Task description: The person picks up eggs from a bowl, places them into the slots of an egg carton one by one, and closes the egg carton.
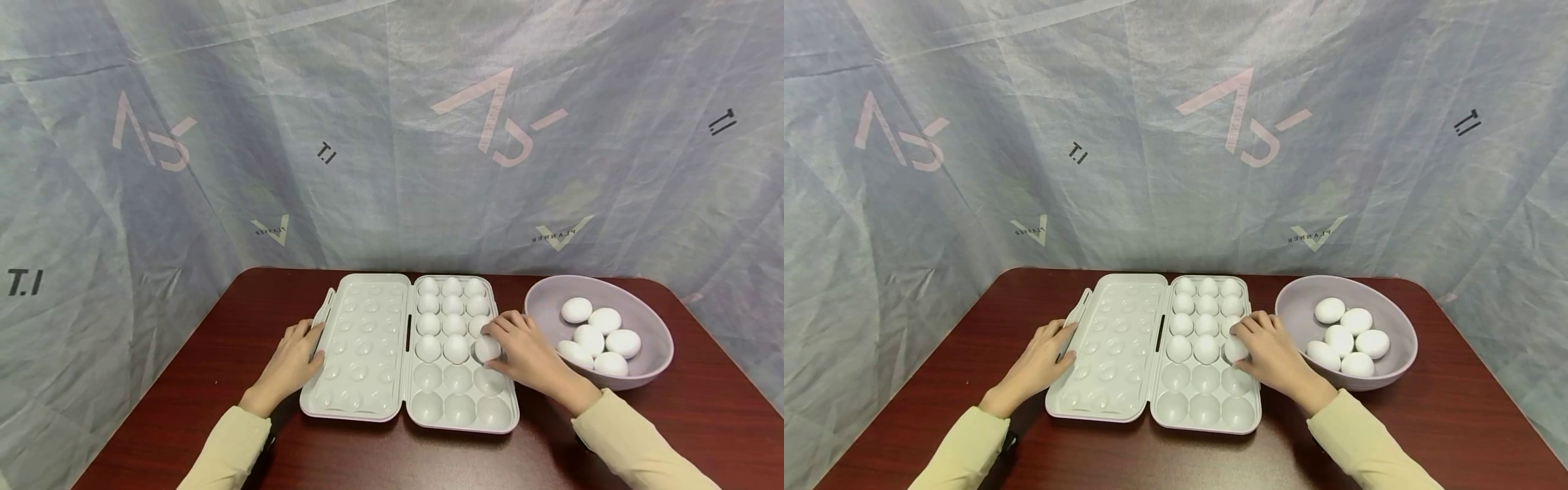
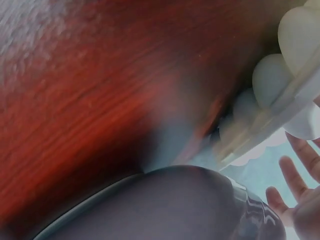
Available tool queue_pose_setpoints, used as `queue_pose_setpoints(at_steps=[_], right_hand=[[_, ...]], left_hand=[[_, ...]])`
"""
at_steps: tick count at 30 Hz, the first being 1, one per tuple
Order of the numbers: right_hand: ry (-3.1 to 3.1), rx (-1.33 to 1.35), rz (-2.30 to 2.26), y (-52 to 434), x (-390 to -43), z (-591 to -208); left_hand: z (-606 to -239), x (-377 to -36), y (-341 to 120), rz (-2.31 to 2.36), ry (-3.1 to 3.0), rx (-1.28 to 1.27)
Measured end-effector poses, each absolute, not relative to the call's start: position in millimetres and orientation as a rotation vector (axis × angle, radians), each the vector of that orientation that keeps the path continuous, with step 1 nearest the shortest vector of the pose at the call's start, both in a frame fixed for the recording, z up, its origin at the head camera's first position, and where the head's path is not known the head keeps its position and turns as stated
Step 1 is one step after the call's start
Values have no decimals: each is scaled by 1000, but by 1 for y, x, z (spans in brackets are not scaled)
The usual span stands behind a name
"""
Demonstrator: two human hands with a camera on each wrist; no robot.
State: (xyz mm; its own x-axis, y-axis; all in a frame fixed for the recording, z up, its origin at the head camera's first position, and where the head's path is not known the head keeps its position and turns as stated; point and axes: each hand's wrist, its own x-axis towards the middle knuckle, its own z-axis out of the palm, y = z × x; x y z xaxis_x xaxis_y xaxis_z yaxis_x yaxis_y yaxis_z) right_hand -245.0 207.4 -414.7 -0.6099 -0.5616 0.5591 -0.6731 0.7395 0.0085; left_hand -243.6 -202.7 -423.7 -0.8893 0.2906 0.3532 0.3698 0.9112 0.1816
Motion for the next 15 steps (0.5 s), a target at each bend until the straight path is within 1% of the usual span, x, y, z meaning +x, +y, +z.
queue_pose_setpoints(at_steps=[15], right_hand=[[-2467,907,235,204,-247,-420]], left_hand=[[-423,-243,-202,-368,-2760,-487]])
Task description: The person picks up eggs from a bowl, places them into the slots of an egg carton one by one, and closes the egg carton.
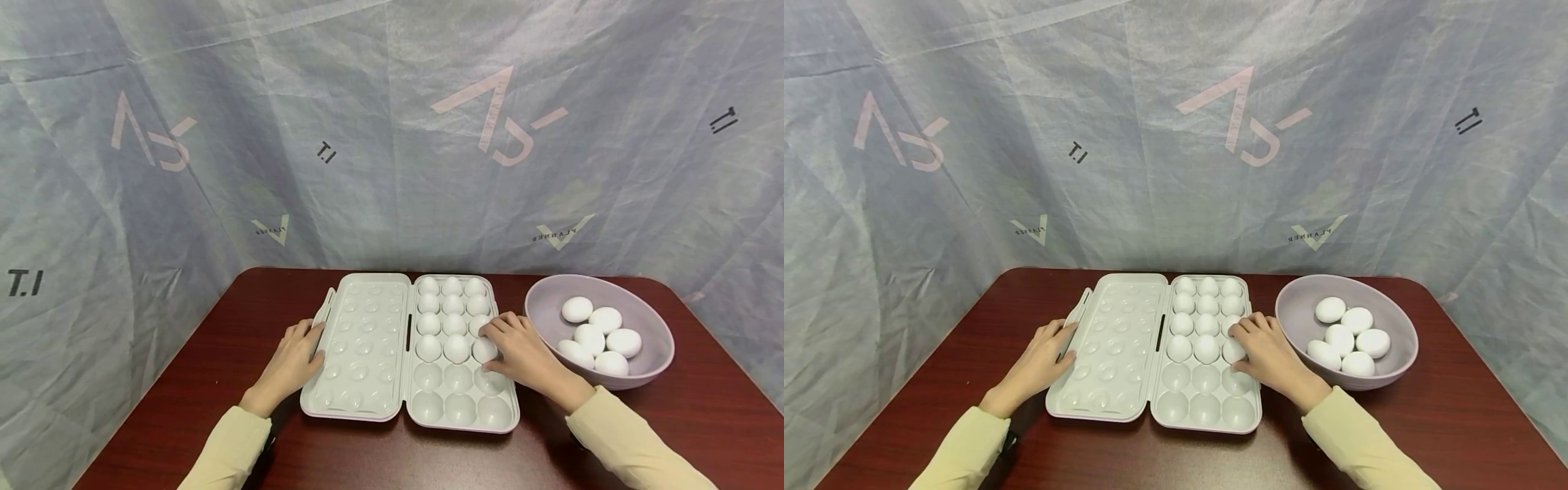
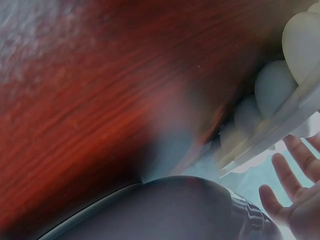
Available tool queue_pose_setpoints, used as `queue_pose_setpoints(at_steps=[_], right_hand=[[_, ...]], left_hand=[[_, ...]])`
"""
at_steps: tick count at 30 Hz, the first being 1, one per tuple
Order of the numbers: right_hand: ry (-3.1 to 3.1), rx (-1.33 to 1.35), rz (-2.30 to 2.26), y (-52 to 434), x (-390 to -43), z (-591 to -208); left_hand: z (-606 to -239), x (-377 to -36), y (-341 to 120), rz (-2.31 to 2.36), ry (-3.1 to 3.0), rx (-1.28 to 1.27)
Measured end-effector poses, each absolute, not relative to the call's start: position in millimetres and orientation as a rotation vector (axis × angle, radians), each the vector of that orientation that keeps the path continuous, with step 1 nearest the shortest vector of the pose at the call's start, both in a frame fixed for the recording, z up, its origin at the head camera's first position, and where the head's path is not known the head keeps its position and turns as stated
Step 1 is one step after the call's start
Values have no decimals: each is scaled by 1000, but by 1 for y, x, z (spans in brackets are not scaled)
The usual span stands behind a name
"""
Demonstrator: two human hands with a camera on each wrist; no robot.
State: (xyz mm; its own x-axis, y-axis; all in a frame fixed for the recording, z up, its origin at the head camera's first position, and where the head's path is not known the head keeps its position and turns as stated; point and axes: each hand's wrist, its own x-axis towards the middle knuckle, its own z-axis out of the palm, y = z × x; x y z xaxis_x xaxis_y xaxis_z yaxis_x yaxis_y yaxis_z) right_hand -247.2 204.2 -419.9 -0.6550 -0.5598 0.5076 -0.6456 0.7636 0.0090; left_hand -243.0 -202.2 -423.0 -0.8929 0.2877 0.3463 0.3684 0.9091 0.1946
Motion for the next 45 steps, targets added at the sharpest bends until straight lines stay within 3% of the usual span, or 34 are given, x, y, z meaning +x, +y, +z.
queue_pose_setpoints(at_steps=[25,45], right_hand=[[-2517,879,230,205,-245,-414],[-2505,737,291,244,-242,-371]], left_hand=[[-423,-243,-203,-350,-2761,-492],[-423,-243,-203,-349,-2768,-494]])
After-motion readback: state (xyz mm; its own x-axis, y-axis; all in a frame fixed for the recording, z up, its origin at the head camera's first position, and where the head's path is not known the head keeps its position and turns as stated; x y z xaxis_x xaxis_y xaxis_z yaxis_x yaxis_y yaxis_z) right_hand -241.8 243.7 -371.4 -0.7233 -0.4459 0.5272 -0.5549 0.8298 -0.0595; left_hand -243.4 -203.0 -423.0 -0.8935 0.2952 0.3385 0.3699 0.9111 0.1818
